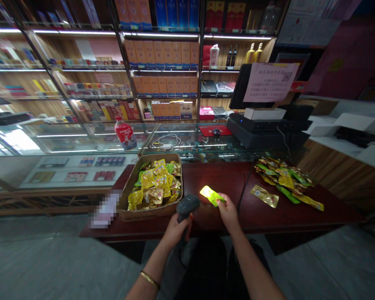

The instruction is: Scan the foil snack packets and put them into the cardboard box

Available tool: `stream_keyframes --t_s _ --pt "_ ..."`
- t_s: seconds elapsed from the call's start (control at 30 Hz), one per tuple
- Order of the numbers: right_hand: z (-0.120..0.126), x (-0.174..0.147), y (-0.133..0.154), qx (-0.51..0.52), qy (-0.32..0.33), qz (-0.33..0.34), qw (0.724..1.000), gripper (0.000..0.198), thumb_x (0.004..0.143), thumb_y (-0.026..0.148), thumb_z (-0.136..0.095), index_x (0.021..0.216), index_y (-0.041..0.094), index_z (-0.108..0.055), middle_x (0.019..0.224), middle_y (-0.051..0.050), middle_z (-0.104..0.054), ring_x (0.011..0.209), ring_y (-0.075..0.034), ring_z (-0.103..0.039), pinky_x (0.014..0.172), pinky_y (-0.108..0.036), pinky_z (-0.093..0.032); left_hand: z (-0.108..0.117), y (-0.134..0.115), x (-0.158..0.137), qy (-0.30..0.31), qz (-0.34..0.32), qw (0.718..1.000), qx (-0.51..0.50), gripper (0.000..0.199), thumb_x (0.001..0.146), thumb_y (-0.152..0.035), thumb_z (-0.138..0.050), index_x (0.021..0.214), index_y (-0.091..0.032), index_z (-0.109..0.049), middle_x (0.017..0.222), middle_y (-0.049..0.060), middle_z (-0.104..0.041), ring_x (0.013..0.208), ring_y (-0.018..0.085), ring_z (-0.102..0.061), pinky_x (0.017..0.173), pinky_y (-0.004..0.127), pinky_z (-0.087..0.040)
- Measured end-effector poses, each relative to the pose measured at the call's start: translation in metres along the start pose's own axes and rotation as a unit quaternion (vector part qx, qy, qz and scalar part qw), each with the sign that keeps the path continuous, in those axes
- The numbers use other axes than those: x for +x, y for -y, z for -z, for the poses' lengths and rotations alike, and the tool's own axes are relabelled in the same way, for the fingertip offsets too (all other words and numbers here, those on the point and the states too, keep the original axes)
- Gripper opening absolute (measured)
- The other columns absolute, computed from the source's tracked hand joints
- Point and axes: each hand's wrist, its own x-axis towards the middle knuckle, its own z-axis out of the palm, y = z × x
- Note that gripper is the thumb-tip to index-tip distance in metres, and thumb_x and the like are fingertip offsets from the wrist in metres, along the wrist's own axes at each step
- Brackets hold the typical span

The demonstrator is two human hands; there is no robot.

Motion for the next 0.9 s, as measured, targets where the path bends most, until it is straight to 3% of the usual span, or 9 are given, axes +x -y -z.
stream_keyframes --t_s 0.13,0.23,0.4,0.6,0.77,0.9 --pt "-0.001 0.001 0.000 0.021 -0.007 0.016 1.000 0.033 0.082 0.047 -0.064 0.101 0.021 -0.065 0.101 -0.008 -0.076 0.088 -0.023 -0.072 0.084 -0.037 -0.056 -0.004 -0.001 -0.001 -0.010 0.053 0.997 -0.049 0.049 0.071 -0.060 -0.074 0.092 -0.018 -0.059 0.043 -0.007 -0.055 0.028 0.011 -0.044 0.031 0.020 -0.031" --pt "-0.001 0.003 -0.001 0.037 -0.009 0.011 0.999 0.033 0.082 0.048 -0.063 0.102 0.021 -0.063 0.105 -0.009 -0.076 0.091 -0.022 -0.072 0.088 -0.038 -0.055 -0.017 -0.009 -0.008 -0.029 0.078 0.993 -0.087 0.046 0.072 -0.060 -0.073 0.085 -0.020 -0.055 0.049 -0.006 -0.057 0.031 0.011 -0.048 0.032 0.020 -0.035" --pt "0.003 0.005 0.001 -0.009 -0.016 -0.015 1.000 0.033 0.079 0.048 -0.064 0.100 0.022 -0.063 0.094 -0.006 -0.076 0.085 -0.025 -0.070 0.078 -0.037 -0.057 -0.039 -0.028 -0.016 -0.027 0.068 0.991 -0.115 0.044 0.074 -0.060 -0.071 0.075 -0.020 -0.055 0.049 -0.005 -0.056 0.031 0.010 -0.049 0.032 0.020 -0.035" --pt "0.002 0.005 -0.002 0.017 -0.014 -0.014 1.000 0.035 0.078 0.049 -0.064 0.100 0.022 -0.061 0.092 -0.005 -0.075 0.084 -0.023 -0.071 0.078 -0.035 -0.056 -0.042 -0.039 -0.015 -0.024 0.085 0.990 -0.109 0.048 0.072 -0.063 -0.071 0.061 -0.020 -0.053 0.045 -0.004 -0.052 0.030 0.010 -0.048 0.031 0.020 -0.033" --pt "0.003 0.007 -0.008 0.070 -0.016 -0.032 0.997 0.040 0.075 0.051 -0.069 0.102 0.024 -0.060 0.093 -0.005 -0.075 0.083 -0.023 -0.073 0.076 -0.037 -0.060 -0.039 -0.027 -0.010 -0.060 0.073 0.991 -0.095 0.042 0.074 -0.059 -0.071 0.071 -0.021 -0.054 0.046 -0.005 -0.054 0.031 0.011 -0.048 0.032 0.020 -0.036" --pt "0.005 0.010 -0.003 0.132 -0.021 -0.090 0.987 0.054 0.067 0.056 -0.080 0.106 0.024 -0.060 0.098 -0.006 -0.075 0.085 -0.026 -0.074 0.068 -0.038 -0.064 -0.030 -0.003 -0.001 -0.095 0.057 0.993 -0.050 0.042 0.071 -0.056 -0.074 0.078 -0.021 -0.053 0.042 -0.008 -0.051 0.027 0.010 -0.044 0.030 0.020 -0.033"
